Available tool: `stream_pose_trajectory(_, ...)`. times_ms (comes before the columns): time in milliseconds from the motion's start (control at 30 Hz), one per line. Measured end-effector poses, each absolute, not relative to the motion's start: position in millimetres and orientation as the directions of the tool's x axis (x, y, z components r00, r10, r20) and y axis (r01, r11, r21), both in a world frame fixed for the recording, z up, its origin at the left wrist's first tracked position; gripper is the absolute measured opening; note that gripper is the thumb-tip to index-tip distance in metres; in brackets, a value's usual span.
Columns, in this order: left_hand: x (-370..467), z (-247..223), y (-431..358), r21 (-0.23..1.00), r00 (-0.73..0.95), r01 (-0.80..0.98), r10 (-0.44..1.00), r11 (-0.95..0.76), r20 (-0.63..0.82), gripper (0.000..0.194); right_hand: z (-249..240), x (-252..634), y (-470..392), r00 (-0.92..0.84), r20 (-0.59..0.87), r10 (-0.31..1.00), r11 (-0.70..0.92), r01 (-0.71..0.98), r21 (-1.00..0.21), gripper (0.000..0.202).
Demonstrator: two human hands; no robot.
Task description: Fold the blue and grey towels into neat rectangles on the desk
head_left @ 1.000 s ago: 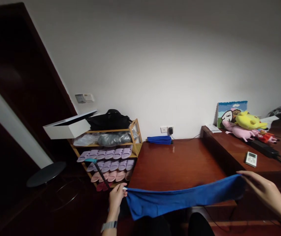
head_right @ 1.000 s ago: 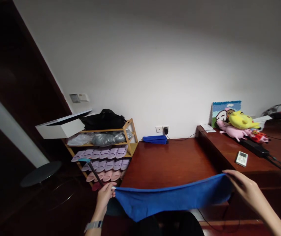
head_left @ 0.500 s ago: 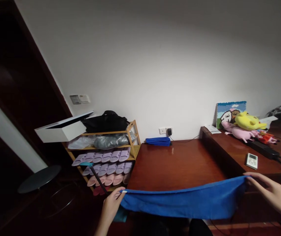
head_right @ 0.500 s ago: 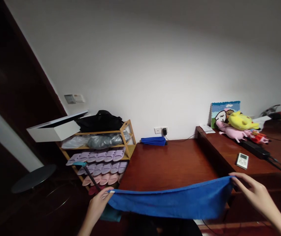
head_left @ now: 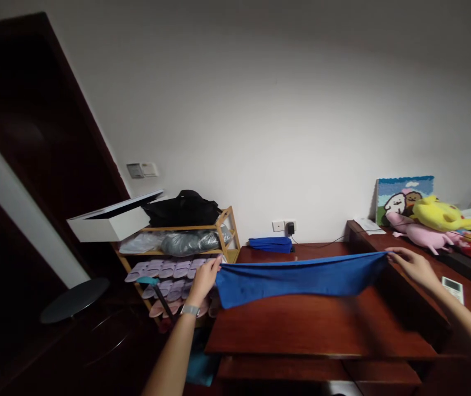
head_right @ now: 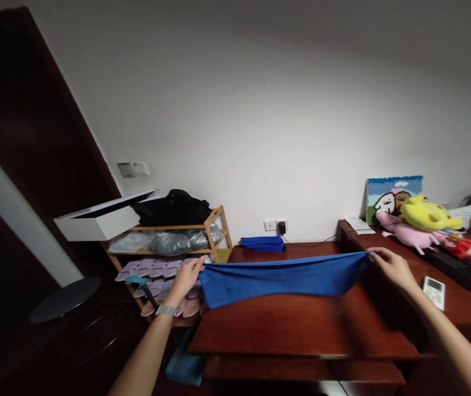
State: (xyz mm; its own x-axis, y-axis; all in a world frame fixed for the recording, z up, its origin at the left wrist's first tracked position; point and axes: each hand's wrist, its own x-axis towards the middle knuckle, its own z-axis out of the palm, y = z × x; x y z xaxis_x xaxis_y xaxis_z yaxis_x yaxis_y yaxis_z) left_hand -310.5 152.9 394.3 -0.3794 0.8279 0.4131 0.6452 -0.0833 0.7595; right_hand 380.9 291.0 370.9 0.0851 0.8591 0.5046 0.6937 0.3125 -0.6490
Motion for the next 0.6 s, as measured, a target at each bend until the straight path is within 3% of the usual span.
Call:
stream_pose_trajectory(167,-306.7,345.2,138.0,0.871,-0.559,0.488,0.748,-0.053,0.358,0.046,336.3,399.2,267.8,0.161,0.405,0.9,0.22,0.634,-0.742,0.057)
stream_pose_trajectory(333,-277.2,247.1,114.7,0.976,-0.658,0.217,0.738,-0.004,0.149,0.045,229.1,389.7,243.8,0.054,0.31,0.949,0.201,0.654,-0.729,0.053)
stream_pose_trajectory(500,-258.5,178.2,103.7,0.994,-0.71,0.028,0.702,0.109,-0.057,0.033,121.1,365.2,237.2,-0.026,0.114,0.993,0.099,0.716,-0.691,0.052)
stream_pose_trajectory(600,-263.2,160.0,103.3,0.987,-0.739,0.014,0.667,0.159,-0.097,0.04,87.5,345.3,236.1,-0.067,0.165,0.984,0.159,0.746,-0.647,0.06)
